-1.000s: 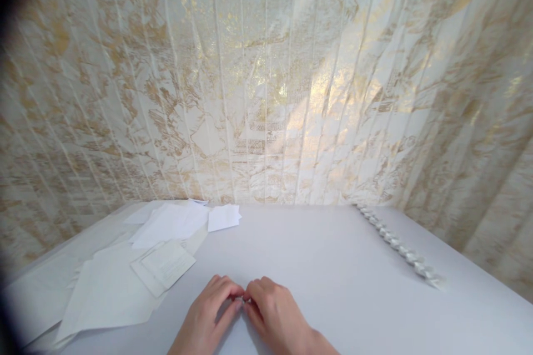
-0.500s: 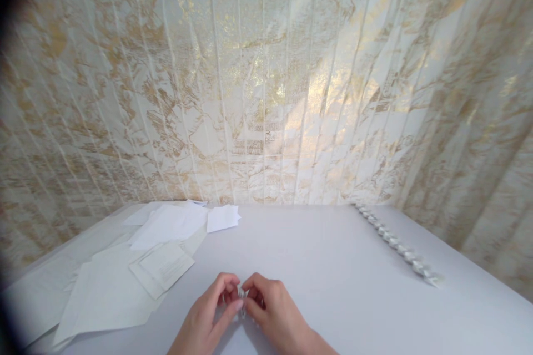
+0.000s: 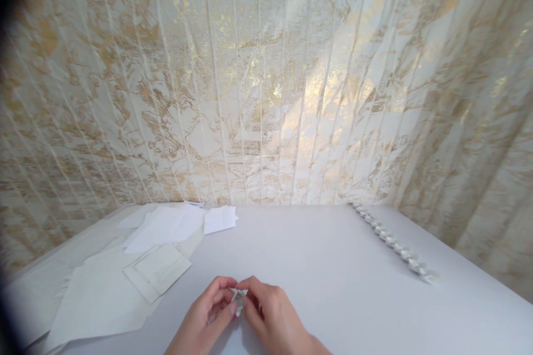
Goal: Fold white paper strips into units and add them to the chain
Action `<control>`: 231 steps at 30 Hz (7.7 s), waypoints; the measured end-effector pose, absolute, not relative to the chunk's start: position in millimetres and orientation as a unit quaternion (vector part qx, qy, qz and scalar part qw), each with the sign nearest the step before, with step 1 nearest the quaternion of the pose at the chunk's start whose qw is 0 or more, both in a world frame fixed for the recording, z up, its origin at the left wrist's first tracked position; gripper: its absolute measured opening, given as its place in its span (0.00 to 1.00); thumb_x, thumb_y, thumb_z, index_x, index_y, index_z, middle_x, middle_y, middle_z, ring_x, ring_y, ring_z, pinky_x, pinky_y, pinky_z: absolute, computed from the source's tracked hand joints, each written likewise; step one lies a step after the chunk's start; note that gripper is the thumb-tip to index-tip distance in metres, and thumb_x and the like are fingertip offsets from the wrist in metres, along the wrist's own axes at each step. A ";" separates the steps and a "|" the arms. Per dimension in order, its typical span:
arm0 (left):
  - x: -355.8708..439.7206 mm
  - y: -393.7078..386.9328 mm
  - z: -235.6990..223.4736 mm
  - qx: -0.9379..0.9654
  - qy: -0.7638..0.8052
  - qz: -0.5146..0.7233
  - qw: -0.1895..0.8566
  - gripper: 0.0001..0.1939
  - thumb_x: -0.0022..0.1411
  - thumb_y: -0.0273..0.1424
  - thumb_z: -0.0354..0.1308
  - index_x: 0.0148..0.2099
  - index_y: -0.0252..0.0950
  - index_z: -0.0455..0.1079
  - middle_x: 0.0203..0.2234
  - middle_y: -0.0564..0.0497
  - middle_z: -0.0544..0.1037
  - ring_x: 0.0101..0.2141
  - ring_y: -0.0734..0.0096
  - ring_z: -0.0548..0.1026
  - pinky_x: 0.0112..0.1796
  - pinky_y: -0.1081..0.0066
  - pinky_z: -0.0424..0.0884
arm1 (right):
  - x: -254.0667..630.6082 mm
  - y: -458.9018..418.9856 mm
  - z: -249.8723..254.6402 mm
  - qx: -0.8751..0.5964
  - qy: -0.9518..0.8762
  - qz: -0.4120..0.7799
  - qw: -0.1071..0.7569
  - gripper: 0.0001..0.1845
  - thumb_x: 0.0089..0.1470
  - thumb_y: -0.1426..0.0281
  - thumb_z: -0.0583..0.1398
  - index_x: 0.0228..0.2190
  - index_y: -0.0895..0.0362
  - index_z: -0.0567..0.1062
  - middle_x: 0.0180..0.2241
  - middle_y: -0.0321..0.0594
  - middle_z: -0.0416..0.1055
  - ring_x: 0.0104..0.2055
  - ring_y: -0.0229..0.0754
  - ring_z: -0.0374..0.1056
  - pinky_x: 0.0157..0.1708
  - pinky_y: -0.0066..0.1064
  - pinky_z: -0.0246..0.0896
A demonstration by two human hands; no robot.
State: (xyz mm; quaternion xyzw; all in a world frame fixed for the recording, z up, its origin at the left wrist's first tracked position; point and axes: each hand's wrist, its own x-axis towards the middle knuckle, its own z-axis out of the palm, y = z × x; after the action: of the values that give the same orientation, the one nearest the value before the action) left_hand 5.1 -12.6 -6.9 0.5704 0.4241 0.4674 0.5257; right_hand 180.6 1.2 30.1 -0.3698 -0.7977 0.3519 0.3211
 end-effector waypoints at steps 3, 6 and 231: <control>5.2 -12.7 -4.9 0.544 0.400 0.480 0.559 0.20 0.60 0.47 0.61 0.45 0.38 0.64 0.33 0.51 0.78 0.37 0.65 0.76 0.40 0.68 0.67 | 182.4 2.4 30.9 -0.330 -0.823 0.323 0.331 0.14 0.63 0.73 0.52 0.42 0.53 0.75 0.35 0.38 0.76 0.32 0.39 0.69 0.35 0.26 0.60; 4.7 -12.2 -2.9 0.510 0.385 0.496 0.588 0.22 0.55 0.44 0.66 0.45 0.38 0.65 0.34 0.52 0.77 0.37 0.66 0.76 0.39 0.68 0.67 | 184.2 6.8 26.2 -0.300 -0.834 0.294 0.357 0.16 0.62 0.75 0.51 0.39 0.53 0.78 0.31 0.39 0.74 0.33 0.40 0.69 0.36 0.27 0.60; -5.4 -20.0 19.4 0.747 0.517 0.330 0.257 0.05 0.58 0.26 0.55 0.30 0.41 0.68 0.30 0.54 0.73 0.33 0.66 0.72 0.37 0.72 0.65 | 184.6 9.7 13.1 -0.307 -0.893 0.089 0.316 0.05 0.61 0.74 0.58 0.33 0.55 0.73 0.32 0.41 0.72 0.35 0.44 0.65 0.35 0.32 0.58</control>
State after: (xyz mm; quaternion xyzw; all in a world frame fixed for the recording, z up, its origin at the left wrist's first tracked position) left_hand -5.4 -20.0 19.4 0.7465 0.5172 0.3300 0.2574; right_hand 184.6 9.7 13.1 -0.3075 -0.8931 0.0887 0.3162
